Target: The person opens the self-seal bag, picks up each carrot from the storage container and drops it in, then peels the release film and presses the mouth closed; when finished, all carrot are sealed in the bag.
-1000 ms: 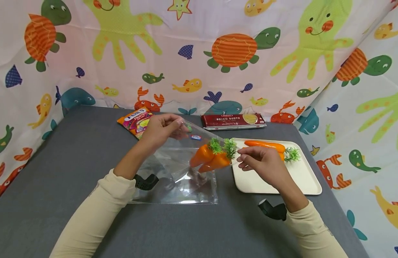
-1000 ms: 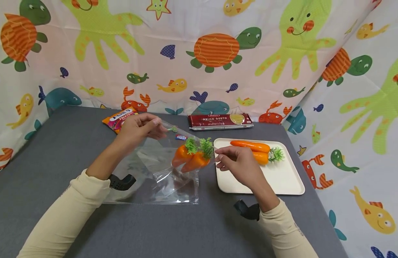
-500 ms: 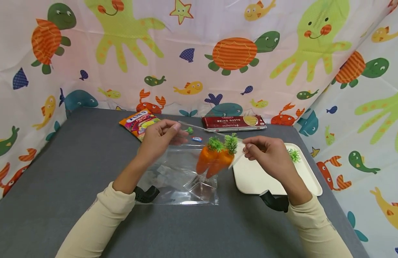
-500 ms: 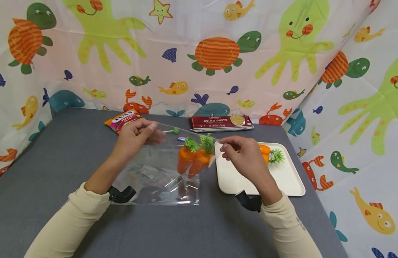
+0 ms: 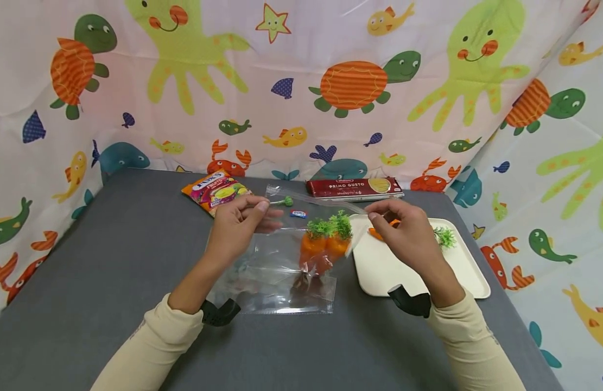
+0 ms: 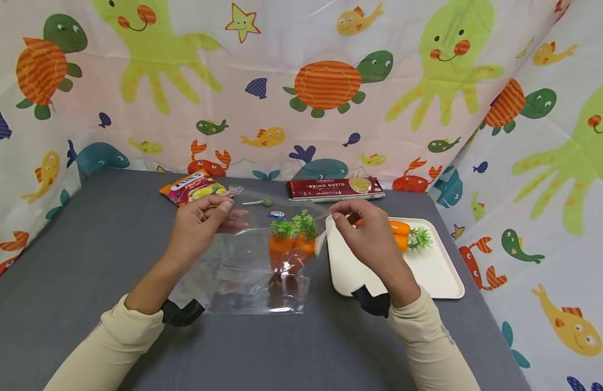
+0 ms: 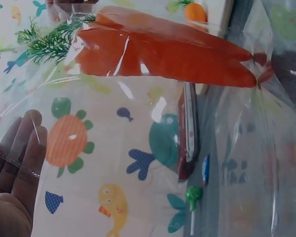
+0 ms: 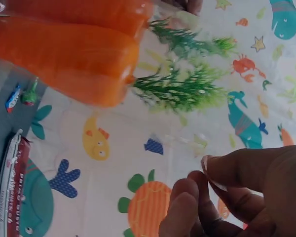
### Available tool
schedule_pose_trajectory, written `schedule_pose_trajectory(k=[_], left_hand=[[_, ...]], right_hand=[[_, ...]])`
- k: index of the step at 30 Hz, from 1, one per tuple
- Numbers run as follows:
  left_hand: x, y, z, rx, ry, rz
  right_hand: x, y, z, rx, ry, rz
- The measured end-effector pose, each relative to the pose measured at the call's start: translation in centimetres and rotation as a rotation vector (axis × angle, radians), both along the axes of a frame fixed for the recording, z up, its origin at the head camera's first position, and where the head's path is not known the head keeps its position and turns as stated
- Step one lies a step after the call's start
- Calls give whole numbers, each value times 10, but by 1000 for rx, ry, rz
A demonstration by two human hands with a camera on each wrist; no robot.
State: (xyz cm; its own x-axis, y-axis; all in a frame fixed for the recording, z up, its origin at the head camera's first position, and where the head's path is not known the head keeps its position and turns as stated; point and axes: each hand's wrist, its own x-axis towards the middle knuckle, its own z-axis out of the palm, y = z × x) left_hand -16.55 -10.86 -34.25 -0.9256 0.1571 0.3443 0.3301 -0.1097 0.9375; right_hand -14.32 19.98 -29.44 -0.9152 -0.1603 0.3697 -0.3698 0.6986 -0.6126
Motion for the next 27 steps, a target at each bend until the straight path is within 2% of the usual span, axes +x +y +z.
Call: schedule_pose_trajectory(k=[4, 11, 17, 22, 27], left_hand=[[0, 0, -3, 12, 11, 2], [0, 0, -4, 20, 30, 0], [0, -1, -6, 77, 41, 7], [1, -2, -4, 69, 59, 24], [2, -3, -1, 32, 76, 52]], right_hand=[[-5, 1, -9, -101, -13, 59], [-6, 4, -22, -305, -199, 257], [-7, 6, -27, -412, -300, 360], [-8, 5, -30, -442, -353, 353], [-9, 4, -34, -407, -326, 300]])
